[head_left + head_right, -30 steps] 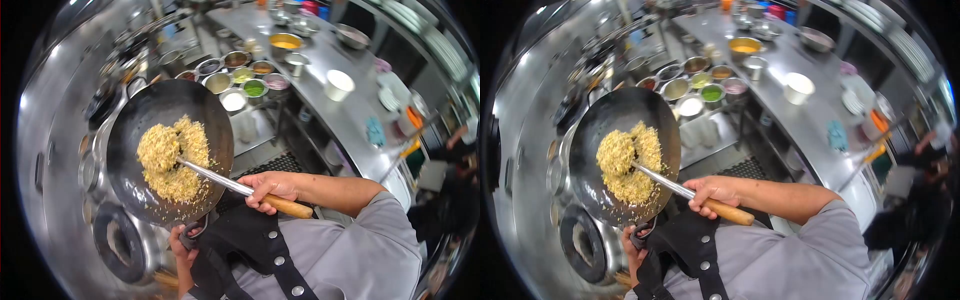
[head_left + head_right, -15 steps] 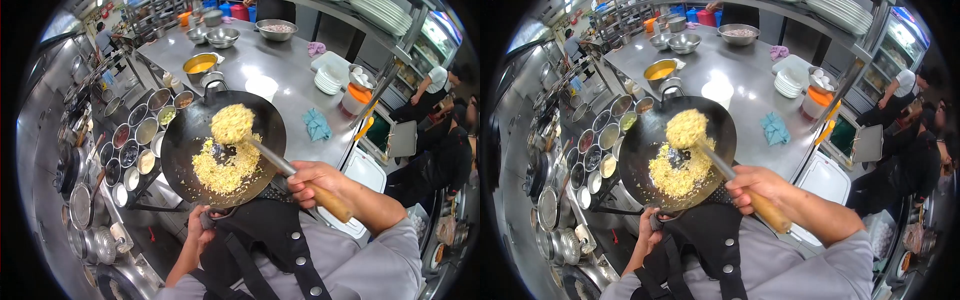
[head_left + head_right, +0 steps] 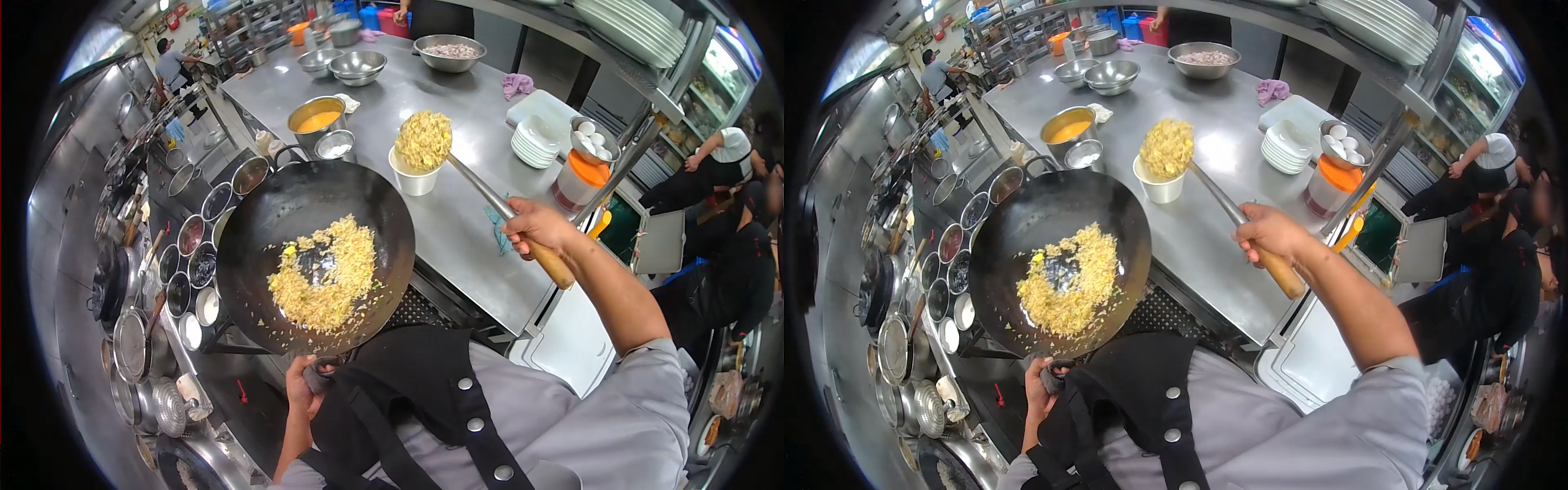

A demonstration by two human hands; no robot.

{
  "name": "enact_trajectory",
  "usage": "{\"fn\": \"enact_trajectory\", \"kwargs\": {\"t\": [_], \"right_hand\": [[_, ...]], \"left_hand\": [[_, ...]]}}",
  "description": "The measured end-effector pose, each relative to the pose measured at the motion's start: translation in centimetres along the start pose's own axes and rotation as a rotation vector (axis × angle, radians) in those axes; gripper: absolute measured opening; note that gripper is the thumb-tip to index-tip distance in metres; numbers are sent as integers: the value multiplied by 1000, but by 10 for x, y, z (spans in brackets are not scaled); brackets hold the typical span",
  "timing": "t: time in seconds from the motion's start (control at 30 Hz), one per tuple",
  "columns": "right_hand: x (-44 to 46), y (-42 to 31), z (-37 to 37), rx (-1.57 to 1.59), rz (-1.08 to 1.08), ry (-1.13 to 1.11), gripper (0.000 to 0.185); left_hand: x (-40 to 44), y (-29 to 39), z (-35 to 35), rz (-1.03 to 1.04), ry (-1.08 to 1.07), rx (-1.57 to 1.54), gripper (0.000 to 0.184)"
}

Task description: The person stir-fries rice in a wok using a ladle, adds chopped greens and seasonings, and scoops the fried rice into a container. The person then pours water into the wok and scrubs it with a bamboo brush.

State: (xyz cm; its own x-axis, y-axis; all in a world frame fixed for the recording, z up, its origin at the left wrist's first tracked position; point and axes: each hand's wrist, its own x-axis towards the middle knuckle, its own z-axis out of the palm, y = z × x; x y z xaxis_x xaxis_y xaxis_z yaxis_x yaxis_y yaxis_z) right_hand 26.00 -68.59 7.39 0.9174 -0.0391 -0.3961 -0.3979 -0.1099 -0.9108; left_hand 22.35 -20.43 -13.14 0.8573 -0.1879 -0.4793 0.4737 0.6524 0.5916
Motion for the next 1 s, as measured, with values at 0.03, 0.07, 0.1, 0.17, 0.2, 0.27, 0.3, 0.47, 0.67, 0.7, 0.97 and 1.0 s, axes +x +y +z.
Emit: {"fn": "enact_trajectory", "kwargs": {"t": [0.03,0.07,0.1,0.17,0.2,0.27,0.3,0.47,0.67,0.7,0.97,1.0], "right_hand": [[9,7,-7,-161,3,48,28],[16,12,-10,-267,8,83,25],[22,18,-14,-266,9,79,25],[35,30,-22,-582,-40,157,32],[37,33,-25,-584,-40,160,38],[35,38,-25,-666,-41,192,40],[31,38,-26,-756,-42,228,41],[60,72,-33,-1071,-82,382,41],[79,99,-12,-1184,-37,630,69],[81,95,-12,-1181,-26,628,69],[63,13,-24,-850,-260,722,65],[63,6,-27,-645,-332,641,59]], "left_hand": [[0,-1,2,-3,3,2,14],[1,-2,4,4,8,1,15],[2,-2,4,14,14,-1,15],[11,-6,-1,38,33,3,15],[12,-5,-3,49,50,13,14],[10,-1,-5,66,25,27,14],[8,1,-2,81,-7,34,14],[-11,7,12,63,-7,75,14],[-31,24,10,-63,-18,131,22],[-36,31,17,-101,-7,174,26],[-70,77,61,-139,-32,227,26],[-69,77,59,-141,-43,207,24]]}}
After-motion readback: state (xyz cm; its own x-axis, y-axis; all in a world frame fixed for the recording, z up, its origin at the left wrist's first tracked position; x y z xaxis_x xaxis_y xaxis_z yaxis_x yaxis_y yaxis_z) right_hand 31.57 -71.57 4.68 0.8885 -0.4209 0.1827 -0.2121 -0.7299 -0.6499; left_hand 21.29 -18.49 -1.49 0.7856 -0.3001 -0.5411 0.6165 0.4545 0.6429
